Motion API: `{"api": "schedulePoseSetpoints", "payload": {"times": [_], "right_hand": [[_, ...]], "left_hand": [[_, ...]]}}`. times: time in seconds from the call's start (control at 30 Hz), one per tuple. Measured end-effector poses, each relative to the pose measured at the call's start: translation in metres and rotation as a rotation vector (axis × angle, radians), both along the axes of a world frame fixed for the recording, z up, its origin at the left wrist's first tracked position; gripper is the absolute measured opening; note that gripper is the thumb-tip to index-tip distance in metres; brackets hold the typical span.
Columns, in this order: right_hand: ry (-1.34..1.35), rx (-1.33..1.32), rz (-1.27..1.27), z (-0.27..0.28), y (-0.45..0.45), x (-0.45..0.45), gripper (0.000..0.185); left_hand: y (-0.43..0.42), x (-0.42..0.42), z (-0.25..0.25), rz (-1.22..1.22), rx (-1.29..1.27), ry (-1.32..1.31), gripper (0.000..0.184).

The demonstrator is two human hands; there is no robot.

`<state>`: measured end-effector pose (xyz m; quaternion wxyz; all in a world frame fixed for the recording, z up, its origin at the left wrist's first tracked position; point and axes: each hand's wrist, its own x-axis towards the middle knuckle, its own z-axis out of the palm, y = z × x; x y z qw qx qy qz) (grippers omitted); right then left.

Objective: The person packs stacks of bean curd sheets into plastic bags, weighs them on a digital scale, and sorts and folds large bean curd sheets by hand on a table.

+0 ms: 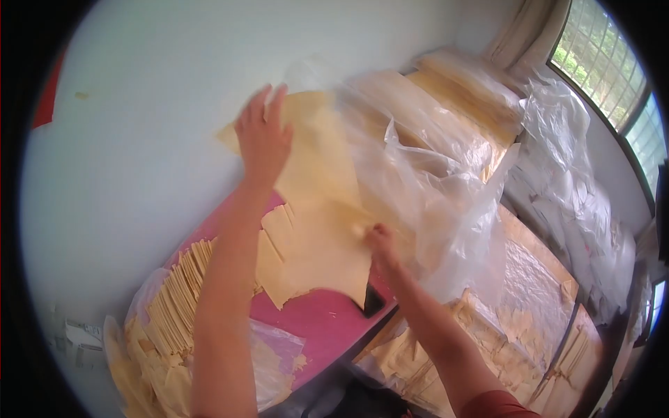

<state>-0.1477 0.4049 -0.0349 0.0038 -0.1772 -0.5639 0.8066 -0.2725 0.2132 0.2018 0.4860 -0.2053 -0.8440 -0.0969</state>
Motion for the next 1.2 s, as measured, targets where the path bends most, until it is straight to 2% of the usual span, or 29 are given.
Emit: {"api": "schedulePoseSetpoints", "payload": {"times": [0.03, 0.1, 0.13, 0.17, 0.2, 0.23, 0.27, 0.3, 0.4, 0.47, 0.5, 0.57, 0.63, 0.67, 0.73, 0.77, 0.8, 0.83, 0.87, 0.9, 0.93, 0.97, 1.0, 1.03, 1.07, 1.1, 1.13, 1.17, 1.2], "right_hand": [[0.001, 0.002, -0.004, -0.005, 0.014, -0.005, 0.012], [-0.199, 0.231, -0.173, -0.013, 0.047, -0.014, 0.014], [-0.193, 0.230, -0.191, -0.023, 0.063, -0.013, 0.014], [-0.262, 0.354, -0.032, -0.042, 0.078, -0.003, 0.017], [-0.337, 0.476, 0.132, -0.070, 0.089, 0.011, 0.021], [-0.296, 0.492, 0.091, -0.131, 0.096, 0.024, 0.024], [-0.253, 0.509, 0.050, -0.177, 0.102, 0.031, 0.028], [-0.260, 0.511, 0.040, -0.170, 0.102, 0.034, 0.028], [-0.316, 0.660, 0.059, -0.112, 0.080, 0.061, 0.036], [-0.315, 0.551, 0.038, -0.077, 0.074, 0.060, 0.032], [-0.312, 0.559, 0.038, -0.083, 0.079, 0.055, 0.032], [-0.388, 0.836, 0.239, -0.107, 0.083, 0.049, 0.031], [-0.381, 0.903, 0.206, -0.161, 0.076, 0.049, 0.033], [-0.368, 0.976, 0.172, -0.179, 0.072, 0.051, 0.036], [-0.379, 0.965, 0.206, -0.179, 0.064, 0.052, 0.035], [-0.397, 0.954, 0.243, -0.180, 0.060, 0.050, 0.034], [-0.396, 0.954, 0.241, -0.191, 0.056, 0.048, 0.034], [-0.349, 1.152, 0.229, -0.203, 0.051, 0.048, 0.030], [-0.302, 1.350, 0.217, -0.212, 0.047, 0.048, 0.026], [-0.311, 1.353, 0.219, -0.200, 0.043, 0.047, 0.026], [-0.423, 1.005, 0.104, -0.186, 0.040, 0.048, 0.022], [-0.519, 0.650, -0.010, -0.169, 0.037, 0.051, 0.019], [-0.528, 0.650, -0.009, -0.165, 0.038, 0.057, 0.019], [-0.376, 0.470, -0.046, -0.158, 0.042, 0.061, 0.019], [-0.219, 0.291, -0.080, -0.148, 0.047, 0.064, 0.021], [-0.216, 0.294, -0.073, -0.115, 0.054, 0.069, 0.021], [-0.172, 0.151, 0.012, -0.061, 0.063, 0.079, 0.022], [-0.127, 0.009, 0.093, -0.017, 0.072, 0.090, 0.025], [-0.101, -0.016, 0.126, 0.007, 0.081, 0.100, 0.026]], "left_hand": [[0.003, 0.005, -0.023, -0.034, -0.013, -0.089, 0.059], [0.009, 0.031, -0.094, -0.103, -0.053, -0.289, 0.060], [0.008, 0.046, -0.134, -0.138, -0.092, -0.373, 0.059], [0.004, 0.060, -0.180, -0.143, -0.085, -0.592, 0.059], [-0.001, 0.079, -0.220, -0.188, -0.019, -0.821, 0.061], [-0.003, 0.094, -0.258, -0.105, -0.035, -0.954, 0.063], [-0.005, 0.108, -0.286, -0.077, 0.059, -1.095, 0.066], [-0.005, 0.116, -0.309, -0.047, 0.153, -1.242, 0.068], [-0.007, 0.116, -0.368, 0.058, 0.303, -1.225, 0.073], [0.002, 0.112, -0.361, 0.131, 0.377, -1.221, 0.076], [0.005, 0.105, -0.353, 0.151, 0.365, -1.242, 0.075], [0.008, 0.084, -0.352, 0.175, 0.350, -1.263, 0.074], [0.009, 0.061, -0.363, -0.029, 0.342, -1.063, 0.071], [0.015, 0.050, -0.358, -0.024, 0.340, -1.061, 0.071], [0.039, 0.024, -0.337, -0.034, 0.875, -1.268, 0.068], [0.047, 0.015, -0.324, -0.036, 0.876, -1.260, 0.068], [0.053, 0.009, -0.315, -0.126, 1.243, -1.269, 0.061], [0.059, 0.005, -0.309, -0.219, 1.613, -1.255, 0.055], [0.061, -0.003, -0.318, -0.217, 1.615, -1.263, 0.055], [0.064, -0.012, -0.331, -0.186, 1.878, -1.208, 0.052], [0.066, -0.018, -0.345, -0.146, 2.139, -1.133, 0.049], [0.068, -0.018, -0.346, -0.139, 2.142, -1.140, 0.049], [0.069, -0.017, -0.346, -0.027, 2.229, -1.107, 0.047], [0.067, -0.017, -0.344, 0.087, 2.313, -1.064, 0.045], [0.063, -0.021, -0.354, 0.089, 2.317, -1.058, 0.045], [0.057, -0.027, -0.372, -0.031, 2.349, -0.992, 0.044], [0.054, -0.030, -0.383, -0.147, 2.374, -0.928, 0.043], [0.055, -0.024, -0.368, -0.147, 2.380, -0.925, 0.043], [0.058, -0.014, -0.339, -0.110, 2.349, -0.940, 0.041]]}}
